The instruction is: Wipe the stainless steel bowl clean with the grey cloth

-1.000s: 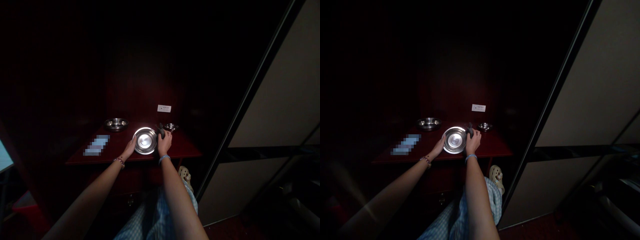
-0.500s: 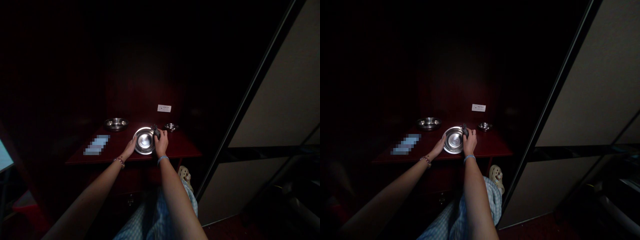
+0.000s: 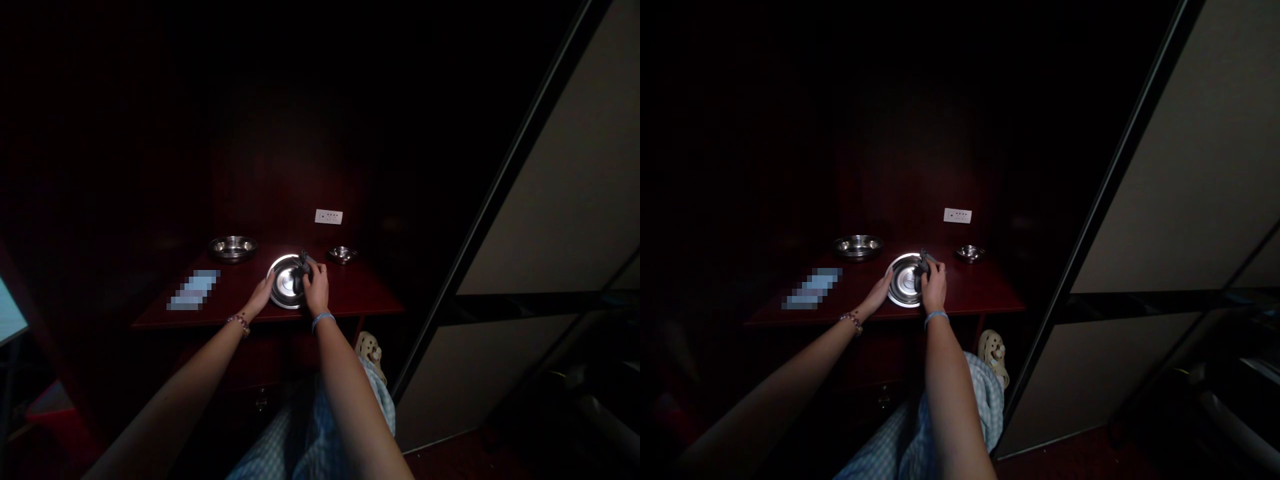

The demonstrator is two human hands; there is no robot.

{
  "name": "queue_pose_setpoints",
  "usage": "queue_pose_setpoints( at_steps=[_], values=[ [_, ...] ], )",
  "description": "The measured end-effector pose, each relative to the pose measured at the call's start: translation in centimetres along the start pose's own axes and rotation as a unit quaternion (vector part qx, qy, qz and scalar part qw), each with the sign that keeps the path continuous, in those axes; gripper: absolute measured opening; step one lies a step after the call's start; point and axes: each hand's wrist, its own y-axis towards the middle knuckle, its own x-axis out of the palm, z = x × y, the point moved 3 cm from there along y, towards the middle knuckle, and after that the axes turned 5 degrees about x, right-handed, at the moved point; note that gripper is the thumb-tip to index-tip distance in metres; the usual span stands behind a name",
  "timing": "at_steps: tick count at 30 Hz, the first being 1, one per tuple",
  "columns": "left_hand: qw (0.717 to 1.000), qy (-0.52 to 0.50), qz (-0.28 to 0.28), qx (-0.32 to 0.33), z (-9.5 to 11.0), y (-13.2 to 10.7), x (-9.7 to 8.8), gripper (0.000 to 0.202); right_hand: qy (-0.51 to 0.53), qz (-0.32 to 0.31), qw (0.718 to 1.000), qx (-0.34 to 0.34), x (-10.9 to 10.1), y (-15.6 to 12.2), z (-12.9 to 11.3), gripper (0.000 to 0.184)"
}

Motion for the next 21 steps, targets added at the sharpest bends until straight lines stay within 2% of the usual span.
queue_pose_setpoints(
  at_steps=[12, 21],
  values=[
    [1.000, -0.019, -0.019, -0.008, 0.0, 0.0, 0.2, 0.066, 0.048, -0.032, 0.998, -0.019, 1.0, 0.1, 0.5, 0.043],
    [1.000, 0.007, -0.024, -0.007, 0.0, 0.2, 0.0, 0.060, 0.037, -0.141, 0.985, -0.091, 3.0, -0.5, 0.5, 0.053]
  ],
)
